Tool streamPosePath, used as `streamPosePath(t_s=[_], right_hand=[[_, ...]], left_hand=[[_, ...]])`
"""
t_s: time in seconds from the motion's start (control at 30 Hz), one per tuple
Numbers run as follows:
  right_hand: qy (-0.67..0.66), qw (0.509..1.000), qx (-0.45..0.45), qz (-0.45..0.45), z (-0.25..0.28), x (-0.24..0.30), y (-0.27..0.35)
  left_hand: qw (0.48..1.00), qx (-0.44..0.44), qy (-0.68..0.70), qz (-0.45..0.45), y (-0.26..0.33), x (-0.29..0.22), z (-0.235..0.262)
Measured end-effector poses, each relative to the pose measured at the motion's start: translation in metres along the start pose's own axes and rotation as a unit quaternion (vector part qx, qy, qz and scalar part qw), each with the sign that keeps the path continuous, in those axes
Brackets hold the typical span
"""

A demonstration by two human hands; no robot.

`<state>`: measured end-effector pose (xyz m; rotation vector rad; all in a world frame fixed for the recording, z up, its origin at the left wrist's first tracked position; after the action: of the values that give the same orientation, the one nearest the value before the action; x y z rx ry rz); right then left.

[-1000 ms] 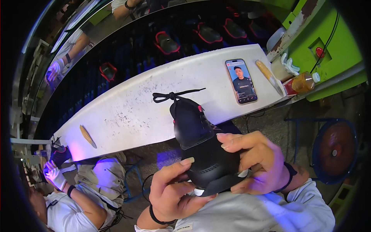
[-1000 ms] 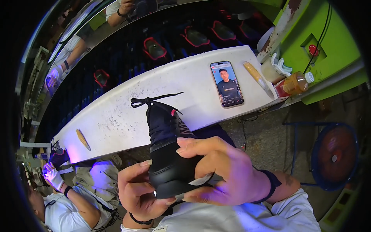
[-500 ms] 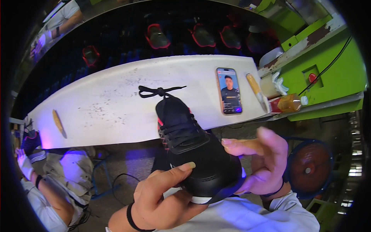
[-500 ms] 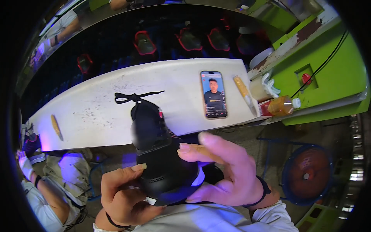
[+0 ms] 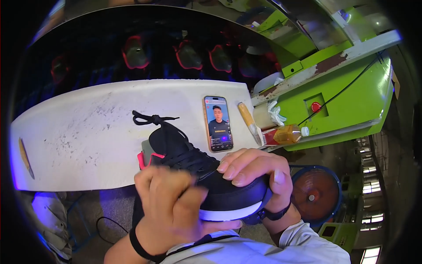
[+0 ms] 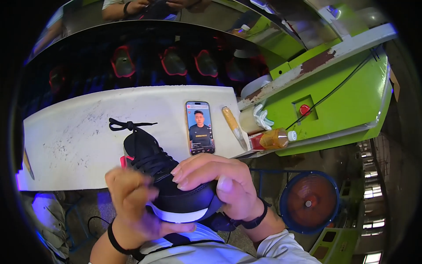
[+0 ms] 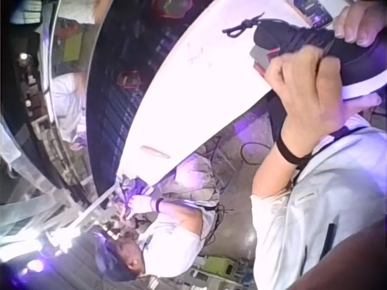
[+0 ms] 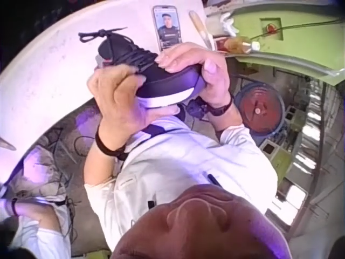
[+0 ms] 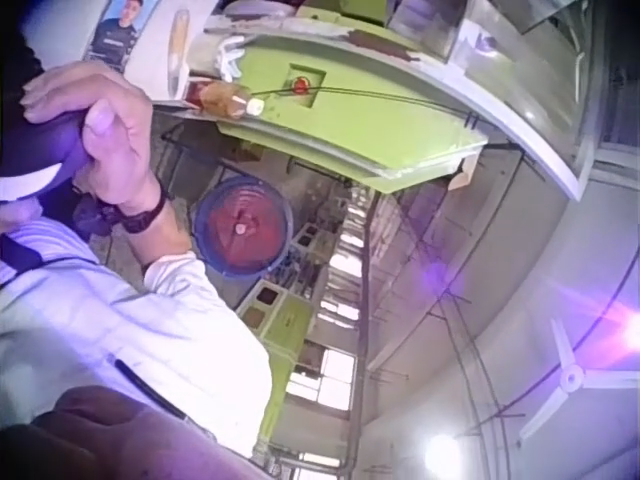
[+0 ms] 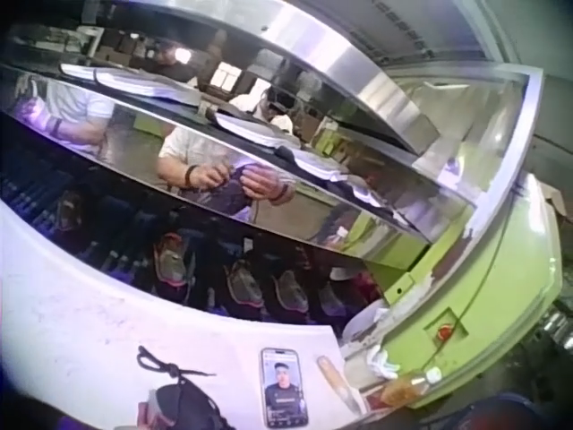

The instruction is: Inspecting and assembling shoe components on a production line.

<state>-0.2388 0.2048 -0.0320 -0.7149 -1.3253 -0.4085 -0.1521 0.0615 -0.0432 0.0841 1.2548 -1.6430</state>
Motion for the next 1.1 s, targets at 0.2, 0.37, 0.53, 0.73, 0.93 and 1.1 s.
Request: streamPosePath(t_s=[0.2, 0.37, 0.53, 0.73, 0.93, 1.1], right_hand=[[-0.066, 0.994, 0.024, -0.085, 0.005, -0.005, 0.002], [-0.043, 0.992, 0.037, -0.114, -0.002, -0.007, -0.002], [-0.386, 0.921, 0.003, 0.048, -0.046, 0.005, -0.016], [0.071, 0.974, -0.008, 0.216, -0.108, 0.010, -0.009], [0.073, 0.984, -0.026, 0.160, -0.102, -0.019, 0.030], [0.081, 0.982, -0.061, 0.158, -0.100, -0.003, 0.037]], left_hand=[[0.990, 0.109, 0.088, -0.019, -0.015, 0.007, -0.033], [0.988, 0.117, 0.097, -0.016, -0.008, 0.010, -0.029], [0.983, 0.142, 0.115, -0.010, -0.009, -0.015, 0.033], [0.965, -0.052, 0.158, 0.201, 0.048, -0.010, 0.113], [0.969, 0.020, 0.151, 0.193, 0.072, -0.024, 0.106], [0.980, 0.058, 0.120, 0.150, 0.059, -0.033, 0.097]])
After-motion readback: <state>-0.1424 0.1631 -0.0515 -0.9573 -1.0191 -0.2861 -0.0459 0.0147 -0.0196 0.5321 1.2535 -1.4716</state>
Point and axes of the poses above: each hand's wrist, its own y-axis away from the middle knuckle, its own z-axis out of the back of the hand, x = y × z, the point moved 8 cm from there along -y, towards the middle knuckle, and after that the axes turned 1 degree about -z, right-handed, at the moved point
